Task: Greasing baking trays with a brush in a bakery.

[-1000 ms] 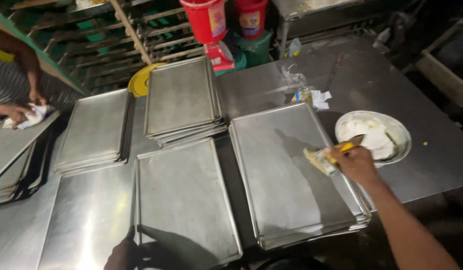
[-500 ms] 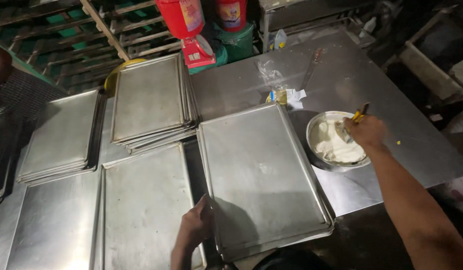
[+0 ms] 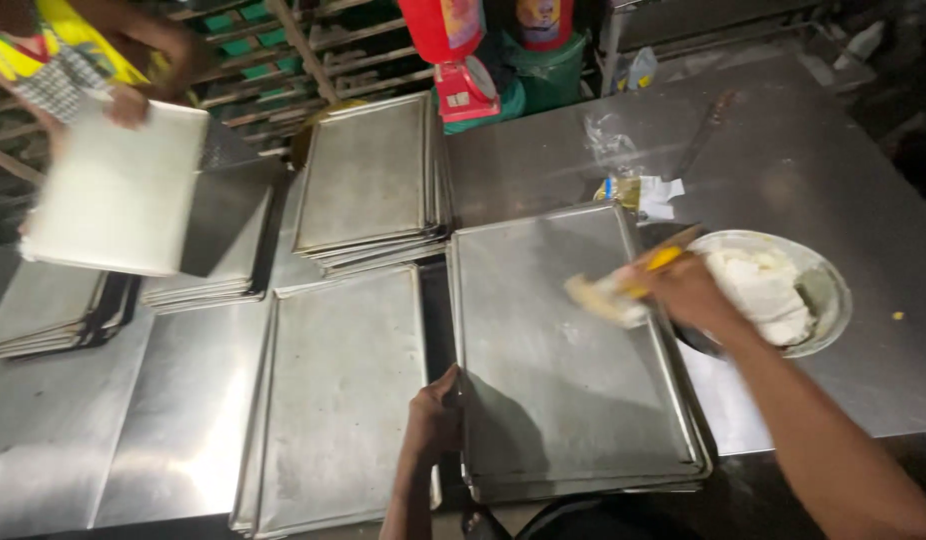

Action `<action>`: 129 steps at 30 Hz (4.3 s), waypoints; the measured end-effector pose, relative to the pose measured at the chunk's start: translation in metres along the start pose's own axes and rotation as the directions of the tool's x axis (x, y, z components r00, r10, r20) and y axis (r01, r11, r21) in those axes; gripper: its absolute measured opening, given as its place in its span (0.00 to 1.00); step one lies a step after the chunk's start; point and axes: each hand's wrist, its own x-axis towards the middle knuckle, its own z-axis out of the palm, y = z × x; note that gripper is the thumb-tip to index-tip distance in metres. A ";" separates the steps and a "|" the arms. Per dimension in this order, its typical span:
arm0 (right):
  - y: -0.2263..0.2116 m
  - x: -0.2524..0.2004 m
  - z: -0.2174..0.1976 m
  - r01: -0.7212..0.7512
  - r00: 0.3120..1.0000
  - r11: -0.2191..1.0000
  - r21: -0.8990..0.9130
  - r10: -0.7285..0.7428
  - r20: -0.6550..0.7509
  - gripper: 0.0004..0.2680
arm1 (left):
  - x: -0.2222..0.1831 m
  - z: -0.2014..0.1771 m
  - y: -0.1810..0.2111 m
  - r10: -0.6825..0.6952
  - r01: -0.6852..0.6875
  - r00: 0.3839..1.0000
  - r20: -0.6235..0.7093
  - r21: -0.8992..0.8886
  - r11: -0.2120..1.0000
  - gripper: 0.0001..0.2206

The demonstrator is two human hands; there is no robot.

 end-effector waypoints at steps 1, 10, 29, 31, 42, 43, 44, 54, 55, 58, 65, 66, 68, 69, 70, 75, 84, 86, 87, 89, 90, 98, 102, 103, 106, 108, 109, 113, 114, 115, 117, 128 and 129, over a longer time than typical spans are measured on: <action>-0.014 0.000 0.026 0.103 0.989 0.985 0.139 -0.116 0.087 0.14 | -0.004 -0.002 0.013 -0.051 0.051 0.998 0.025 -0.005 0.999 0.27; -0.062 -0.109 0.140 0.255 0.668 0.906 0.338 -0.418 0.616 0.14 | 0.000 0.003 -0.004 0.268 -0.263 0.963 -0.034 0.101 0.960 0.29; -0.066 0.024 0.142 0.366 0.821 0.883 -0.294 -0.157 0.550 0.15 | -0.012 -0.001 0.072 -0.366 0.378 0.926 -0.094 0.253 0.891 0.30; -0.067 -0.037 0.114 0.515 0.611 0.854 -0.070 -0.308 0.729 0.11 | -0.015 -0.003 0.078 -0.418 0.406 0.907 -0.048 0.358 0.841 0.29; -0.054 0.150 0.065 0.384 0.923 0.876 -0.293 -0.368 0.111 0.15 | -0.011 0.013 0.051 -0.339 0.358 0.933 -0.126 0.438 0.824 0.28; -0.049 0.162 0.063 0.428 0.898 0.835 -0.345 -0.437 0.056 0.15 | -0.010 0.012 0.056 -0.369 0.386 0.920 -0.132 0.462 0.798 0.27; -0.053 0.136 0.058 0.422 0.902 0.838 -0.346 -0.426 0.069 0.15 | -0.015 0.013 0.054 -0.384 0.396 0.915 -0.124 0.461 0.794 0.27; 0.081 -0.053 0.036 0.603 0.731 0.777 -0.183 -0.445 0.518 0.14 | -0.008 0.012 0.054 -0.439 0.447 0.891 -0.117 0.401 0.799 0.30; 0.062 -0.078 0.018 0.606 0.705 0.790 -0.095 -0.477 0.525 0.13 | -0.007 0.013 0.045 -0.432 0.436 0.895 -0.107 0.408 0.802 0.31; 0.077 -0.078 0.008 0.573 0.637 0.804 0.160 -0.560 0.529 0.10 | -0.006 0.017 0.039 -0.356 0.351 0.931 -0.079 0.460 0.816 0.32; 0.025 0.126 0.019 0.531 0.838 0.730 -0.430 -0.377 0.394 0.15 | -0.011 0.020 0.061 -0.397 0.377 0.912 -0.103 0.590 0.714 0.34; 0.016 0.142 0.023 0.515 0.855 0.685 -0.515 -0.458 0.245 0.15 | -0.009 0.021 0.055 -0.376 0.356 0.922 -0.097 0.597 0.719 0.34; 0.003 0.159 0.039 0.479 0.838 0.643 -0.597 -0.539 0.091 0.16 | -0.007 0.021 0.048 -0.349 0.331 0.932 -0.092 0.605 0.724 0.34; -0.001 0.160 0.053 0.389 0.903 0.865 -0.317 -0.426 -0.053 0.16 | -0.006 0.020 0.046 -0.323 0.315 0.942 -0.092 0.577 0.753 0.33; -0.006 0.161 0.068 0.270 0.954 0.963 0.015 -0.266 -0.141 0.17 | -0.006 0.019 0.044 -0.298 0.300 0.950 -0.095 0.546 0.782 0.33; -0.038 0.131 0.161 0.376 0.898 0.873 -0.311 -0.426 -0.110 0.20 | 0.001 0.011 0.039 -0.333 0.332 0.940 -0.075 0.427 0.841 0.32; -0.101 0.005 0.106 0.545 0.838 0.829 -0.124 -0.543 0.049 0.14 | 0.030 -0.085 -0.058 -0.177 0.232 0.973 -0.150 0.592 0.772 0.33; -0.088 -0.022 0.091 0.470 0.876 0.868 -0.161 -0.481 -0.030 0.14 | 0.022 -0.129 -0.102 -0.181 0.234 0.972 -0.148 0.612 0.755 0.32; -0.080 -0.035 0.084 0.390 0.898 0.813 -0.432 -0.440 -0.019 0.14 | 0.013 -0.153 -0.119 -0.146 0.181 0.983 -0.109 0.494 0.850 0.30; -0.061 -0.057 0.077 0.269 0.921 0.694 -0.668 -0.389 -0.033 0.14 | 0.002 -0.196 -0.144 -0.099 0.115 0.993 -0.063 0.370 0.922 0.28; -0.051 -0.067 0.079 0.311 0.889 0.745 -0.590 -0.448 -0.098 0.14 | -0.004 -0.216 -0.153 -0.270 0.273 0.960 -0.069 0.037 0.961 0.25; -0.065 -0.089 0.088 0.218 0.878 0.839 -0.498 -0.392 -0.276 0.12 | -0.028 -0.321 -0.188 -0.380 0.379 0.922 -0.075 -0.024 0.925 0.29; -0.065 -0.091 0.080 0.156 0.919 0.948 -0.276 -0.242 -0.311 0.11 | -0.033 -0.312 -0.140 -0.353 0.372 0.928 -0.121 0.387 0.844 0.32; -0.066 -0.092 0.074 0.100 0.942 0.983 -0.152 -0.143 -0.302 0.11 | -0.035 -0.306 -0.115 -0.415 0.431 0.897 -0.153 0.514 0.742 0.33; -0.041 -0.090 0.047 -0.026 0.951 0.995 0.100 0.055 -0.304 0.11 | -0.024 -0.276 -0.127 -0.278 0.390 0.919 -0.278 0.736 0.553 0.30; -0.031 -0.090 0.019 -0.021 0.926 0.988 0.153 0.077 -0.371 0.11 | -0.013 -0.241 -0.137 -0.189 0.307 0.951 -0.243 0.706 0.638 0.27; -0.024 -0.091 0.005 -0.007 0.897 0.978 0.209 0.099 -0.430 0.12 | -0.008 -0.221 -0.142 -0.096 0.224 0.970 -0.223 0.669 0.709 0.25; 0.018 -0.068 -0.062 -0.024 0.815 0.989 0.144 0.102 -0.571 0.14 | -0.012 -0.111 -0.020 -0.348 0.322 0.929 0.128 0.190 0.928 0.25; 0.035 -0.057 -0.080 -0.051 0.799 0.999 0.014 0.049 -0.600 0.16 | -0.017 -0.088 0.004 -0.338 0.304 0.921 0.193 0.186 0.934 0.25; 0.052 -0.045 -0.097 -0.082 0.783 0.990 -0.115 -0.007 -0.621 0.18 | -0.022 -0.066 0.028 -0.326 0.287 0.910 0.257 0.180 0.941 0.26; 0.071 -0.022 -0.115 -0.179 0.796 0.954 -0.242 -0.004 -0.605 0.20 | 0.009 -0.025 -0.040 -0.143 0.090 0.965 0.220 0.234 0.968 0.29; 0.194 0.058 -0.100 -0.328 0.883 0.738 -0.590 0.017 -0.469 0.24 | 0.006 0.016 -0.036 0.083 -0.078 0.995 -0.055 0.092 0.993 0.26; 0.190 0.057 -0.098 -0.304 0.923 0.691 -0.655 0.043 -0.383 0.23 | -0.002 0.013 -0.011 -0.066 0.064 0.998 -0.022 -0.071 0.995 0.16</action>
